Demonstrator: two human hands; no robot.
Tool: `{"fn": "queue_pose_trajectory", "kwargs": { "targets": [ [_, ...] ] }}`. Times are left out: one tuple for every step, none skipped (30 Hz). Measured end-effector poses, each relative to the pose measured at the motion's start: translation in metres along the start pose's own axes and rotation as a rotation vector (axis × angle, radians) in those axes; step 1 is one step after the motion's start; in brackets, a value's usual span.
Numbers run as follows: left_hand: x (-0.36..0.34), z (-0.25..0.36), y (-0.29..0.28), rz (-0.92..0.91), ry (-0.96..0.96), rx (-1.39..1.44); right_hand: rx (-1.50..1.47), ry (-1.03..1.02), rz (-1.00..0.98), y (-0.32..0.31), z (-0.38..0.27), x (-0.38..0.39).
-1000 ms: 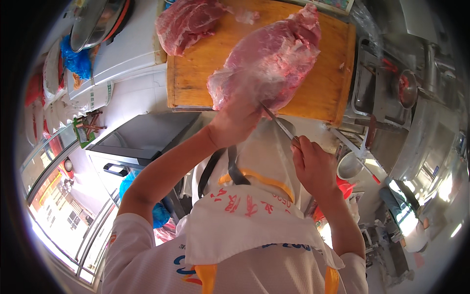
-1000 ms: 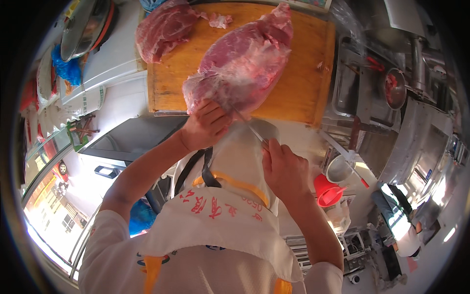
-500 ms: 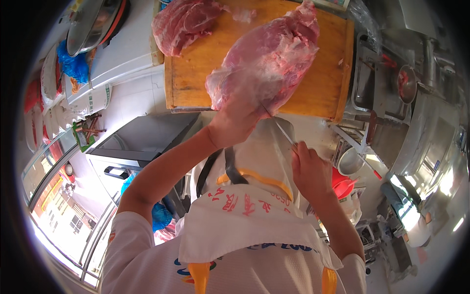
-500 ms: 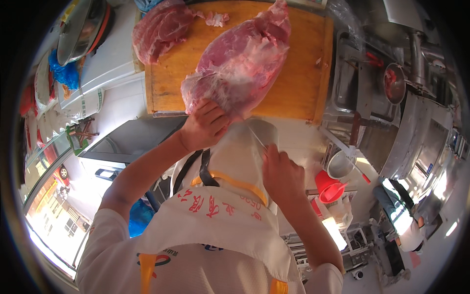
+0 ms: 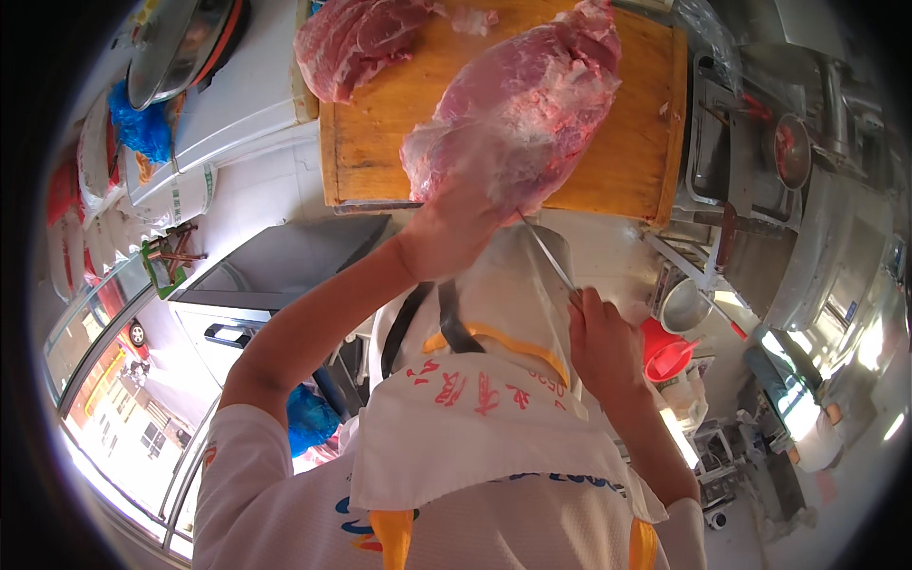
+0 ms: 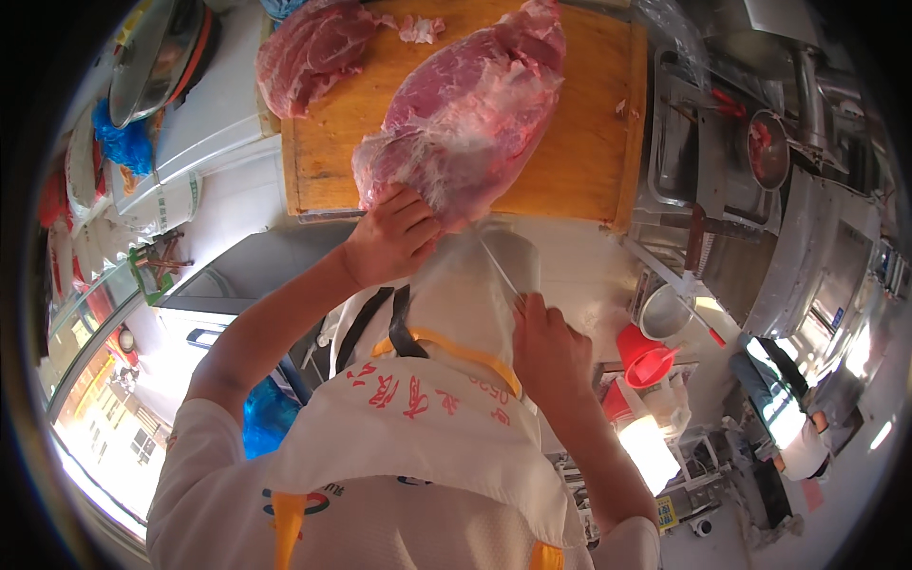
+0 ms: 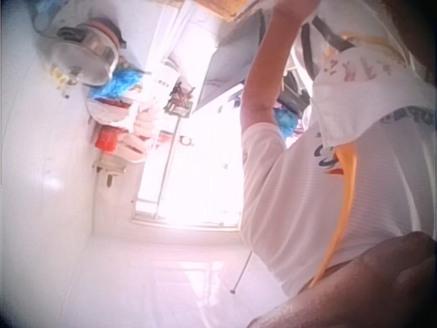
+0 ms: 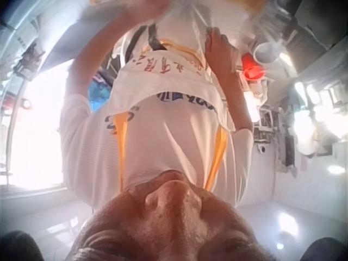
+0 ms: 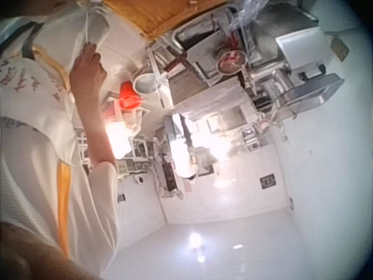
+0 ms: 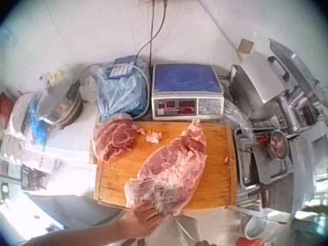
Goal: The person is using a knife to cut and trim fat and connective tissue from a large piece of raw meat on a wooden cutting board.
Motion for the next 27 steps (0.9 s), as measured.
{"fn": "queue_pose_trajectory", "kwargs": {
  "targets": [
    [0.005, 0.0, 0.003, -0.014, 0.008, -0.016, -0.031, 0.011, 0.0, -0.004, 0.0, 0.008],
    [0.008, 0.0, 0.006, -0.037, 0.013, -0.03, -0.065, 0.026, 0.004, -0.012, -0.001, 0.014],
    [0.01, 0.001, 0.007, -0.047, 0.017, -0.037, -0.099, 0.042, 0.007, -0.017, -0.002, 0.017],
    [0.012, 0.0, 0.008, -0.058, 0.021, -0.046, -0.137, 0.008, 0.053, -0.019, -0.01, 0.008],
    [0.011, 0.0, 0.009, -0.054, 0.033, -0.043, -0.173, -0.017, 0.106, -0.019, -0.019, -0.006],
    [0.01, 0.001, 0.008, -0.054, 0.035, -0.036, -0.21, -0.046, 0.157, -0.02, -0.027, -0.018],
    [0.008, 0.0, 0.008, -0.053, 0.04, -0.029, -0.171, -0.042, 0.156, -0.014, -0.027, -0.025],
    [0.006, 0.0, 0.006, -0.056, 0.034, -0.016, -0.133, -0.039, 0.152, -0.006, -0.026, -0.031],
    [0.006, -0.001, 0.006, -0.061, 0.031, -0.003, -0.095, -0.036, 0.149, 0.001, -0.025, -0.033],
    [0.006, -0.002, 0.006, -0.068, 0.031, 0.011, -0.075, -0.006, 0.119, 0.01, -0.017, -0.024],
    [0.011, -0.005, 0.006, -0.074, 0.022, 0.021, -0.053, 0.015, 0.083, 0.016, -0.007, -0.007],
    [0.013, -0.006, 0.006, -0.08, 0.017, 0.032, -0.031, 0.038, 0.048, 0.018, -0.002, 0.006],
    [0.015, -0.006, 0.005, -0.084, 0.02, 0.02, -0.073, 0.061, 0.034, 0.015, 0.001, 0.016],
    [0.014, -0.003, 0.003, -0.09, 0.028, 0.01, -0.114, 0.089, 0.022, 0.005, 0.001, 0.025],
    [0.013, 0.0, 0.001, -0.099, 0.023, 0.012, -0.157, 0.116, 0.01, 0.0, 0.001, 0.029],
    [0.01, -0.002, -0.001, -0.106, 0.022, 0.008, -0.176, 0.077, 0.068, -0.006, -0.008, 0.021],
    [0.006, -0.001, -0.003, -0.117, 0.014, 0.018, -0.196, 0.043, 0.13, -0.011, -0.02, 0.009],
    [0.003, -0.003, -0.005, -0.115, 0.015, 0.029, -0.217, 0.006, 0.2, -0.015, -0.03, -0.004],
    [0.0, -0.004, -0.006, -0.112, 0.018, 0.04, -0.201, 0.012, 0.201, -0.01, -0.033, -0.013],
    [-0.001, -0.003, -0.008, -0.101, 0.021, 0.062, -0.187, 0.021, 0.196, 0.001, -0.035, -0.02],
    [0.001, -0.004, -0.007, -0.103, 0.03, 0.068, -0.173, 0.032, 0.193, 0.011, -0.036, -0.021],
    [0.002, -0.005, -0.006, -0.105, 0.039, 0.074, -0.137, 0.064, 0.17, 0.02, -0.032, -0.014],
    [0.011, -0.009, -0.001, -0.12, 0.047, 0.061, -0.101, 0.092, 0.143, 0.03, -0.026, -0.001],
    [0.015, -0.009, 0.0, -0.134, 0.052, 0.063, -0.065, 0.122, 0.113, 0.035, -0.023, 0.012],
    [0.02, -0.011, 0.001, -0.151, 0.058, 0.061, -0.109, 0.159, 0.103, 0.035, -0.024, 0.027],
    [0.02, -0.012, 0.0, -0.161, 0.068, 0.066, -0.151, 0.192, 0.1, 0.029, -0.025, 0.037],
    [0.021, -0.012, -0.002, -0.165, 0.075, 0.072, -0.194, 0.224, 0.097, 0.027, -0.027, 0.043]
  ]
}}
Point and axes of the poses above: each hand's wrist, its own x-axis away from the middle knuckle, its own y-axis out of the palm, z = x × y, the point moved 10 cm from there along -x, towards the middle knuckle, and after that the axes turned 3 degrees about z, right-handed, at the moved point
